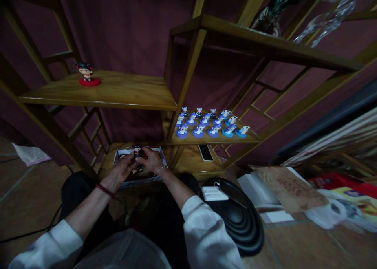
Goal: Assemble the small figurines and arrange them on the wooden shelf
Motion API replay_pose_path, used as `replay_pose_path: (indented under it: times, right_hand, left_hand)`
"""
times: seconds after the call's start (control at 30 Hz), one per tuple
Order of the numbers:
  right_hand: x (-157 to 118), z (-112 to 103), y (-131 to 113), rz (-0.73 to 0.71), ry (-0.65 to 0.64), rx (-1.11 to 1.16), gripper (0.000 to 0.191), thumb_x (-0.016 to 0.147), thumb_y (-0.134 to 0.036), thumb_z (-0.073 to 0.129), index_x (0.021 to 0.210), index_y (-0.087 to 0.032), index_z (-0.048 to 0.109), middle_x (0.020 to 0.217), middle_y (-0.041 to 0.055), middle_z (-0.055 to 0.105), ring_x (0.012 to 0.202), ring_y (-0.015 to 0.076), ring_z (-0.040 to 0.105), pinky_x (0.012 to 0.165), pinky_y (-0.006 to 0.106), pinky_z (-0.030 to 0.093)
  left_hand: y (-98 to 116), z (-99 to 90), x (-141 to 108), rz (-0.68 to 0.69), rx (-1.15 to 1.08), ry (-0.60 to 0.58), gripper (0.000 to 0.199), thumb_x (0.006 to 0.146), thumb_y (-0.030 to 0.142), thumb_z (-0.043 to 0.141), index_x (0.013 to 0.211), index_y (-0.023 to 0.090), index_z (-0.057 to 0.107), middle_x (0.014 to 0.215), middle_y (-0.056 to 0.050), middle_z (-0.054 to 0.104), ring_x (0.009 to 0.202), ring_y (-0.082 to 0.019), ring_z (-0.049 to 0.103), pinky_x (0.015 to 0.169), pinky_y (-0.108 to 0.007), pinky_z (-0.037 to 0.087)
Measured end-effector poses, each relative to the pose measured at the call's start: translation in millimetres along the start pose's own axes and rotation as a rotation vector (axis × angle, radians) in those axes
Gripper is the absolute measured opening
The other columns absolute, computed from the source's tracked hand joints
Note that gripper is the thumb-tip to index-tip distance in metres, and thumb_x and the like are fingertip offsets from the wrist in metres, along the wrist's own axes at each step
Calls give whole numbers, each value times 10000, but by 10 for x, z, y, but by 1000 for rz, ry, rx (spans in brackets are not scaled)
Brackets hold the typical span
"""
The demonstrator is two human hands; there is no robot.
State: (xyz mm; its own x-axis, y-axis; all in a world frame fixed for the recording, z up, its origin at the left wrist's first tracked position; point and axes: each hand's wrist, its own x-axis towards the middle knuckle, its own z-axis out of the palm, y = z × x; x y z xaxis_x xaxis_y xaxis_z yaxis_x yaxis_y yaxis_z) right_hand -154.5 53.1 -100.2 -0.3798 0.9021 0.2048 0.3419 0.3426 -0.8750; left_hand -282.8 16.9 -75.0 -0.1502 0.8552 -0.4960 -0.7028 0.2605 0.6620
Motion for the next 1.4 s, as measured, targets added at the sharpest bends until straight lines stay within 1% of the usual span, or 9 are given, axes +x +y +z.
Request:
replay_pose_path:
  times: [0.13,0.3,0.47,0.57,0.8,0.93,1.07,1.23,1.4]
  right_hand:
    - [-6,2,-50,-5,31,37,362,685,-303,637,1016,-176,566,933,38,643,813,149,600,755,295,478]
    - [-36,-41,-169,-20,29,44,343,695,-318,631,1004,-184,567,934,37,642,830,157,603,769,305,479]
    - [-55,-101,-278,-43,8,-12,354,694,-324,640,1018,-202,568,932,24,642,844,159,596,777,306,471]
    - [-67,-145,-375,-75,23,-67,349,691,-329,649,1009,-206,575,926,19,638,846,157,587,772,293,464]
    - [-115,-277,-803,-170,87,-198,305,698,-345,648,950,-179,604,890,25,609,812,142,564,734,261,448]
    - [-151,-354,-1052,-239,88,-238,310,703,-338,649,960,-168,608,875,32,594,805,138,554,722,254,440]
    - [-188,-413,-1257,-268,82,-270,327,701,-322,656,988,-175,600,867,27,593,790,133,545,711,252,435]
    - [-229,-468,-1473,-300,93,-288,332,702,-330,654,992,-177,597,829,18,583,764,127,527,683,246,432]
    - [-265,-557,-1659,-334,57,-272,322,713,-365,637,965,-168,603,814,13,547,697,103,514,628,224,437]
  left_hand:
    - [30,23,-27,34,11,-4,101,721,49,560,655,126,568,673,-20,626,631,-115,593,626,-279,525]
    - [82,51,-130,79,52,-49,76,670,80,616,622,116,570,639,-19,617,599,-109,590,594,-248,521]
    - [162,105,-269,147,79,-91,90,615,98,653,679,128,598,693,-15,628,610,-107,587,573,-238,509]
    - [230,131,-349,200,134,-115,121,574,135,686,661,131,602,725,-21,635,632,-108,584,570,-223,500]
    - [407,158,-532,285,291,-222,219,549,252,693,720,126,639,720,-19,640,609,-112,571,579,-244,494]
    - [520,169,-670,320,364,-290,273,560,262,686,797,132,647,789,-43,659,614,-121,581,561,-241,477]
    - [657,183,-856,342,389,-360,318,564,264,692,848,124,654,841,-60,665,653,-126,592,599,-238,466]
    - [809,198,-1045,350,448,-505,410,574,290,718,941,123,643,780,-42,660,628,-107,575,619,-226,442]
    - [907,218,-1103,394,486,-554,471,572,277,732,1004,128,616,689,0,626,594,-89,561,608,-218,443]
